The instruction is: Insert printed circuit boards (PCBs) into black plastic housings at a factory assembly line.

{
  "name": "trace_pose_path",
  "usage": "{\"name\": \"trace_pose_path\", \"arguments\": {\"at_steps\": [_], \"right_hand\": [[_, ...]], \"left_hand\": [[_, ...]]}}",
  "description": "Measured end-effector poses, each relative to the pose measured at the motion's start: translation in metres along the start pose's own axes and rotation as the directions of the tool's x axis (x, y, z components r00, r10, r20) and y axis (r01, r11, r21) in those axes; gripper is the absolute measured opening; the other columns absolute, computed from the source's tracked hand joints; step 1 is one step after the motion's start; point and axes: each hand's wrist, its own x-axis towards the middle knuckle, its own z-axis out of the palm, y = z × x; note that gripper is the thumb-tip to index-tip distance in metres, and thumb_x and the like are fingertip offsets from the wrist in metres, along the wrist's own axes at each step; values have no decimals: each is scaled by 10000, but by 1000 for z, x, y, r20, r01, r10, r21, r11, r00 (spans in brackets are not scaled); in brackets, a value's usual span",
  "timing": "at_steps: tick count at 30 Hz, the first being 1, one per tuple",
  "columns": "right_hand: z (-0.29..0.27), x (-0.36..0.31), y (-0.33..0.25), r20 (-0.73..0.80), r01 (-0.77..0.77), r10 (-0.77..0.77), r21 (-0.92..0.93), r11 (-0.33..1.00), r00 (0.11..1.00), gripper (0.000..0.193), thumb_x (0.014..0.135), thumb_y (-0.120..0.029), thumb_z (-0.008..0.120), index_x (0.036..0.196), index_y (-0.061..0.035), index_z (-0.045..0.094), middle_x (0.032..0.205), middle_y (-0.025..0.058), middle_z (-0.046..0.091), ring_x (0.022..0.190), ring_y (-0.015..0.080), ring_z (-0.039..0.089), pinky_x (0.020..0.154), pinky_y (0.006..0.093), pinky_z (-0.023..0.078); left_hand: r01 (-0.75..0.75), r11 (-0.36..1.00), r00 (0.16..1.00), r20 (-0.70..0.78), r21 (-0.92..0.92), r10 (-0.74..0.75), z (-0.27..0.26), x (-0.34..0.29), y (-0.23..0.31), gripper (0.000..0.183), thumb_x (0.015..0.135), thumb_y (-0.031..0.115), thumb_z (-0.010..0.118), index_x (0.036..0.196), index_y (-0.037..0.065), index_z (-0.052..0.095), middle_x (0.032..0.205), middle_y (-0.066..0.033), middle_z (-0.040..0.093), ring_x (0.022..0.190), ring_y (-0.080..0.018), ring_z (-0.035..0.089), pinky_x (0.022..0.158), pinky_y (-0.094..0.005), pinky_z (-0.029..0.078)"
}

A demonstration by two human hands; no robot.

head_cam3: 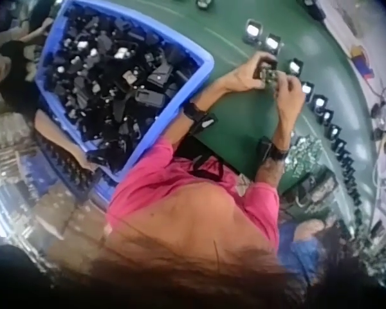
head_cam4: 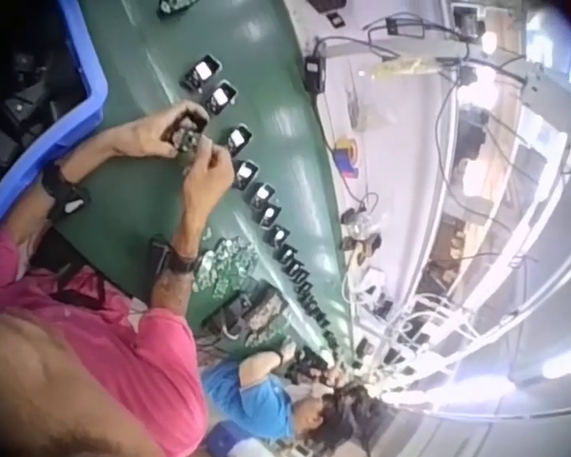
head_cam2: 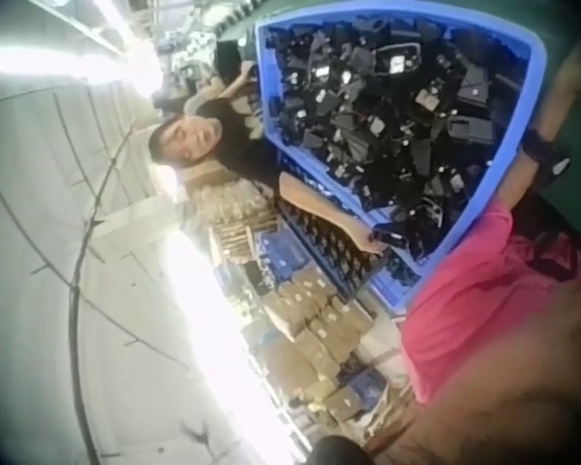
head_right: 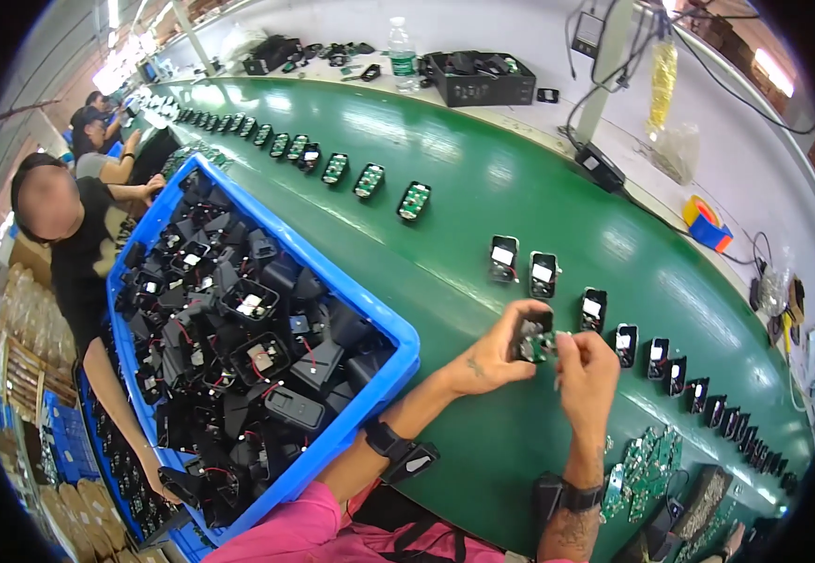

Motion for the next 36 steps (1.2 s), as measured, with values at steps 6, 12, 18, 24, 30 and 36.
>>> {"name": "trace_pose_path", "arguments": {"at_steps": [6,12,18,24,30,36], "right_hand": [[-22,-9,14,48,-3,-7,205,979,999,163,901,-143,646,885,17,670,679,4,597,561,57,517,490,225,386],[22,-12,18,-73,176,-170,79,981,983,236,959,-190,574,860,21,612,681,54,589,575,121,541,507,300,413],[8,-19,28,-266,235,-285,-203,951,921,221,987,-162,467,882,21,532,731,152,527,650,247,499,602,393,410],[7,2,18,86,277,-263,-274,921,961,211,981,-134,474,859,29,530,687,154,516,617,297,513,587,399,396],[-11,27,47,251,232,-226,6,973,941,222,1008,-146,485,818,-36,518,649,-25,443,536,39,394,467,227,300],[-2,15,26,221,240,-204,-148,959,954,234,1003,-132,487,802,-18,520,635,-9,450,526,51,414,459,239,313]], "left_hand": [[363,922,924,175,-133,-339,26,10,12,718,886,70,660,1448,134,218,1092,-79,523,699,-111,584,556,-255,497],[280,960,957,-73,5,-279,2,-3,18,647,852,-69,589,1429,102,353,1086,-87,559,661,-123,599,543,-251,505],[156,986,988,17,-64,-156,29,5,-10,651,854,-87,560,1440,117,368,1181,-78,537,705,-116,582,589,-261,509],[78,997,987,-143,6,-76,13,-1,4,610,858,-23,609,1415,127,408,1208,-65,554,798,-74,568,630,-207,463],[-88,944,960,-227,319,166,13,6,-1,516,815,17,639,1315,59,521,1227,-104,540,1166,-224,541,965,-308,440],[-73,928,937,-292,365,189,13,4,0,488,869,74,579,1350,52,498,1177,-147,562,1093,-297,582,941,-343,452]]}}
